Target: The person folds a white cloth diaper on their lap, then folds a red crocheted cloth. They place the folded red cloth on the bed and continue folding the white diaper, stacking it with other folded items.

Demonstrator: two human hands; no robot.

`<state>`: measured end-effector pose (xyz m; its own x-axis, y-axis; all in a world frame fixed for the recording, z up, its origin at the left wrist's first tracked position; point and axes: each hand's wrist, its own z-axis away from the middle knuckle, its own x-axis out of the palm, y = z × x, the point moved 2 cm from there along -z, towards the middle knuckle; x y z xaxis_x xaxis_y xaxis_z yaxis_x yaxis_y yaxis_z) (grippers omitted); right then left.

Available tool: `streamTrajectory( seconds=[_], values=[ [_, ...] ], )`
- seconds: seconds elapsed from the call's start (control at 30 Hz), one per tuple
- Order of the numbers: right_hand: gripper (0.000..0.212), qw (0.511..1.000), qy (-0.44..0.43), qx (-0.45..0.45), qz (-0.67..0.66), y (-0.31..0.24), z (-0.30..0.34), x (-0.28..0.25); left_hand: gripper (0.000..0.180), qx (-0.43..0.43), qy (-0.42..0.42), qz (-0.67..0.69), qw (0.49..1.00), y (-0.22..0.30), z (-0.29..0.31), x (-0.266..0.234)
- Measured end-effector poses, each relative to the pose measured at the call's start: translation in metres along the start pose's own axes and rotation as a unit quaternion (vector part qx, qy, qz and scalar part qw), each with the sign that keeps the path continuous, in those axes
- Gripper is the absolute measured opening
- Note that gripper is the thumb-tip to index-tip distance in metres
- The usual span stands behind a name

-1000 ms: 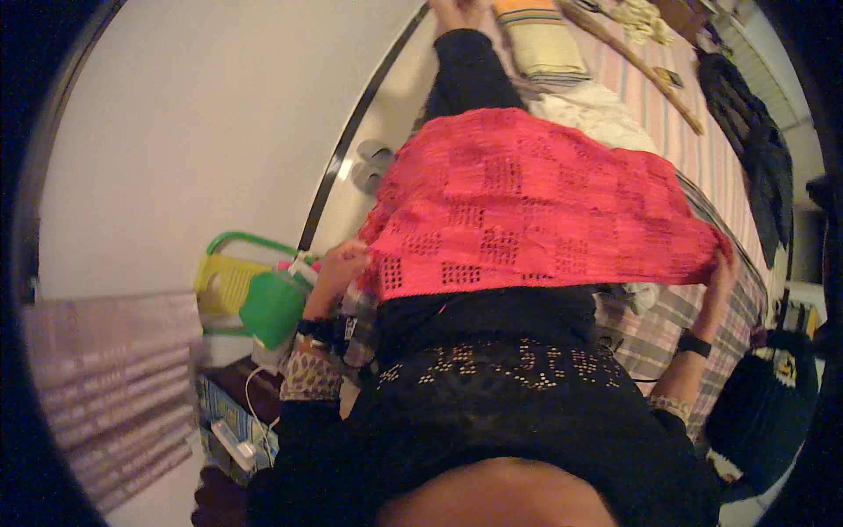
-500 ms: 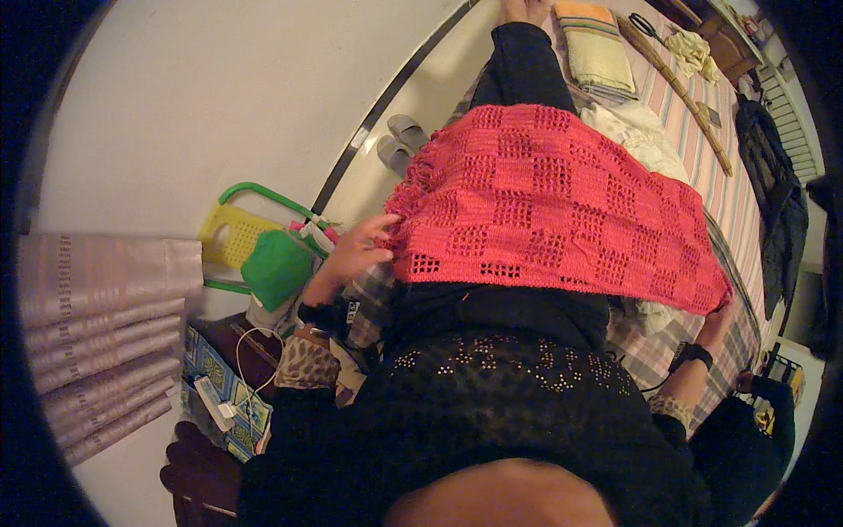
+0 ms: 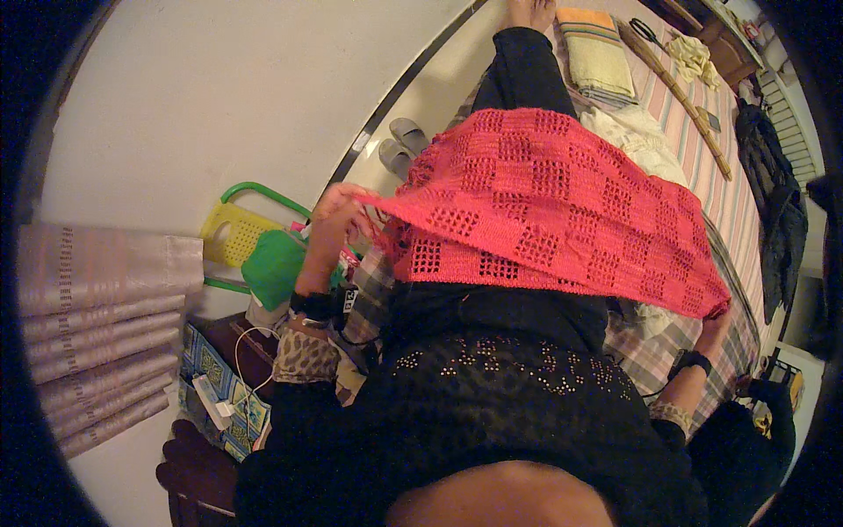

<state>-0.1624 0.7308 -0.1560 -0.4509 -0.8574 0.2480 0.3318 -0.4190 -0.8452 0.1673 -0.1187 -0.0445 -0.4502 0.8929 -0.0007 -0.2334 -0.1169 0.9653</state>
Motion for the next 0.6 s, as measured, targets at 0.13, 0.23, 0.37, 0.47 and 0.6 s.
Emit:
streamTrajectory(
  seconds=[0.13,0.23,0.37,0.47,0.6],
  values=[
    [0.047,1.0,0.001,-0.01,-0.002,-0.008,-0.013,-0.005,0.017,0.111,0.044,0.064,0.991,0.038,0.005,0.012],
    [0.046,1.0,-0.017,-0.002,0.005,-0.005,-0.016,-0.006,0.016,0.062,-0.011,0.027,0.998,0.029,0.016,0.027],
    [0.044,0.995,-0.093,0.018,0.037,0.008,-0.01,0.0,0.014,-0.028,-0.107,-0.073,0.991,-0.019,0.035,0.057],
    [0.041,0.971,0.019,-0.128,0.201,0.003,0.007,0.015,0.013,-0.062,-0.118,-0.114,0.985,-0.043,0.048,0.067],
    [0.038,0.77,0.133,-0.438,0.444,-0.019,0.07,0.075,0.013,-0.049,0.042,-0.01,0.998,-0.023,0.037,0.046]
  ],
)
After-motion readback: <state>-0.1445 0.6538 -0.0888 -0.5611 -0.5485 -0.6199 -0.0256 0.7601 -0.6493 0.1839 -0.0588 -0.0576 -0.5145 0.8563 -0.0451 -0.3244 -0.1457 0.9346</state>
